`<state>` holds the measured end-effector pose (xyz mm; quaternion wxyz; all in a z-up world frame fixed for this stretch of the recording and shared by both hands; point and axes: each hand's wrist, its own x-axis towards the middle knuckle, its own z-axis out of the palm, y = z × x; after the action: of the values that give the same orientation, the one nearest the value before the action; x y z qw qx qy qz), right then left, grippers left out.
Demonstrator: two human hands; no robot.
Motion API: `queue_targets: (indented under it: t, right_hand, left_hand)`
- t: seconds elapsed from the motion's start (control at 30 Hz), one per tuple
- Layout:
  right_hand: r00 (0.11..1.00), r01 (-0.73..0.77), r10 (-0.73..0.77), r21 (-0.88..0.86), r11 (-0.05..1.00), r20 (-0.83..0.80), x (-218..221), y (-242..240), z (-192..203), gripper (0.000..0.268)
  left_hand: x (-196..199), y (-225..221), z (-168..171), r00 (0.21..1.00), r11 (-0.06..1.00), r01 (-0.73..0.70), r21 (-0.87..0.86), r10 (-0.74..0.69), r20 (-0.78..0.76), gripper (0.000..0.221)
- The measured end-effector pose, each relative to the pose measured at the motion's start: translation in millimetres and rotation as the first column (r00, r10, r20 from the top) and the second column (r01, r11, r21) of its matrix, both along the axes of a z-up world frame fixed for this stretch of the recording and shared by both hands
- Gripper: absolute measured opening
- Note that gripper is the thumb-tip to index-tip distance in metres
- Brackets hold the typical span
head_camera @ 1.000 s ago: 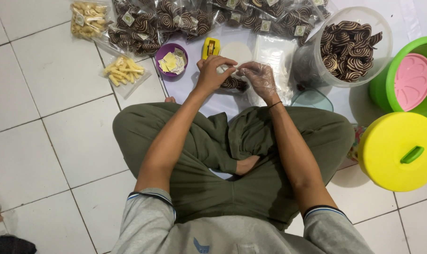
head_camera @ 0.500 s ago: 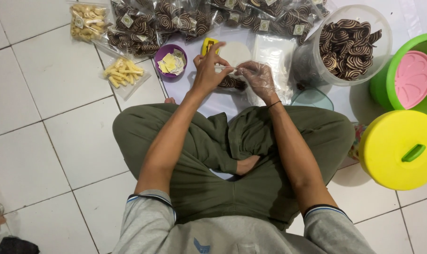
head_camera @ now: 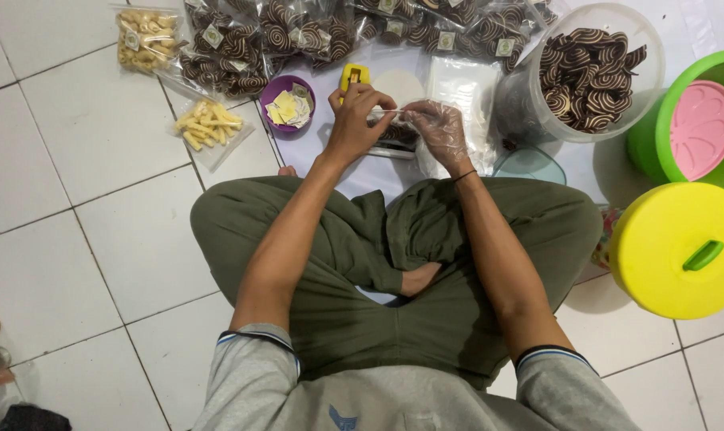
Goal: A person sitting on the floor weighs cookies on a digital scale and places them into plastic bags for packaging.
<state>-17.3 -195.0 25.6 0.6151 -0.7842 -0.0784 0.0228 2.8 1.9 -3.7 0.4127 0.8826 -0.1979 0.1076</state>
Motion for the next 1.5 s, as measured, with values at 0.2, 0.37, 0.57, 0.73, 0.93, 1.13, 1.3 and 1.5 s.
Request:
queue_targets:
  t: [0.2,0.37,0.57,0.73,0.93,1.13,1.3,1.5]
  right_hand:
    - [0.995,-0.011,0.009,0.018,1.0,0.102,5.3,-4.4,-17.1,0.008]
    - [1.0,-0.001,0.001,0.108,0.994,0.007,9.8,-4.0,-23.2,0.009]
    - [0.989,0.003,0.02,0.153,0.988,-0.148,8.9,-7.0,-16.5,0.01]
    - [0.985,0.064,-0.027,0.221,0.973,-0.168,6.7,-1.3,-11.8,0.013]
    - [0.989,0.038,0.015,0.355,0.934,-0.146,4.0,-0.3,-11.0,0.04]
    - [0.84,-0.015,0.221,0.386,0.922,-0.496,-7.9,16.9,-18.8,0.052]
    - [0.85,0.151,0.133,0.479,0.865,-0.51,-9.8,21.0,-32.9,0.035]
    - [0.81,0.263,0.006,0.373,0.89,-0.586,-1.1,19.0,-39.8,0.102]
  left_hand:
    - [1.0,7.3,-4.3,0.99,1.0,0.016,-0.026,-0.02,-0.14,0.017]
    - [3.5,14.3,-7.8,0.933,0.951,0.059,-0.304,-0.161,-0.322,0.027]
    - [-6.0,6.2,12.1,0.844,0.848,0.033,-0.529,-0.307,-0.439,0.031]
    - [-8.0,4.7,21.1,0.86,0.86,-0.046,-0.509,-0.225,-0.458,0.025]
    - [0.9,11.4,15.8,0.879,0.83,-0.096,-0.55,-0.189,-0.438,0.023]
    - [-2.9,10.1,30.6,0.851,0.725,-0.327,-0.606,-0.054,-0.523,0.026]
    - [-1.1,6.4,24.5,0.798,0.666,-0.425,-0.613,-0.044,-0.601,0.038]
    - [9.7,3.6,9.1,0.816,0.58,-0.441,-0.685,-0.059,-0.575,0.045]
